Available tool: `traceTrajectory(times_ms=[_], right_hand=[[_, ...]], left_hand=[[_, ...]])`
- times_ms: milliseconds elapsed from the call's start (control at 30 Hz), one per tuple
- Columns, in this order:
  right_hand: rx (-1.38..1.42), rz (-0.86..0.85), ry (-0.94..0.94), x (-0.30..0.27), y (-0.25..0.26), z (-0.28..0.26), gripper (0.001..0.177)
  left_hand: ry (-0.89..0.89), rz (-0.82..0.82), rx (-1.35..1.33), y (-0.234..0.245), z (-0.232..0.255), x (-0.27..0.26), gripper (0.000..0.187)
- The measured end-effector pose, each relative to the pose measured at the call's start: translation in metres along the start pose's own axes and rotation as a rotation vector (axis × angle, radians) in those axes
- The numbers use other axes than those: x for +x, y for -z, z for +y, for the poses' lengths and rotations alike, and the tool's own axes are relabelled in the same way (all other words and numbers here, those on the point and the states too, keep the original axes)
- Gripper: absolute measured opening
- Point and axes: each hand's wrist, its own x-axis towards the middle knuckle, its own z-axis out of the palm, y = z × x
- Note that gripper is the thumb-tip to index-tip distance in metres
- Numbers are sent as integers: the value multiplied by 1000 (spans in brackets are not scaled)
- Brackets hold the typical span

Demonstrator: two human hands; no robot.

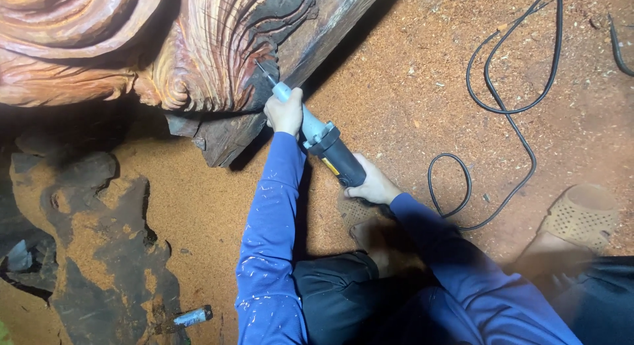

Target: Using a power carving tool to add detailed textures and lines to a large wooden sculpture

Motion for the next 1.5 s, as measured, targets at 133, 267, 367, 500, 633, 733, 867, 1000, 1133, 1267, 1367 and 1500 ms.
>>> traceTrajectory(times_ms=[133, 267, 367, 500, 633, 733, 867, 1000, 1133, 1267, 1367, 1500], right_hand=[[323, -55, 23, -1, -3, -4, 81], [257, -54, 26, 1, 0, -9, 80], [39, -42, 21, -1, 8, -18, 87], [-44, -10, 41, -2, 9, -12, 88], [74, 13, 95, -3, 0, -8, 86], [382, -38, -70, -14, -5, -28, 79], [468, -51, -94, -15, -6, -35, 73], [264, -9, -3, -4, 0, -15, 80], [17, 20, 38, -5, 2, -13, 85], [204, 14, -41, -3, -3, -8, 79], [349, -9, -136, -10, -5, -24, 76], [401, -34, -219, -15, -5, -45, 78]], left_hand=[[-16, -1, 73, -4, 7, 0, 43], [18, -14, 24, 3, 15, -9, 38], [46, 2, -111, -8, 0, 5, 28], [40, 9, -200, -11, -3, 10, 28], [25, -29, 12, -16, 1, 8, 64], [-37, -30, 102, -20, 5, 9, 55], [-13, -40, 155, -18, 9, 8, 59], [40, -58, 70, -5, 18, -7, 63], [111, -60, 26, -3, 21, -12, 62], [99, -111, 26, -9, 22, -2, 60], [62, -151, 108, -7, 25, 3, 69], [33, -165, 186, -7, 29, 2, 71]])
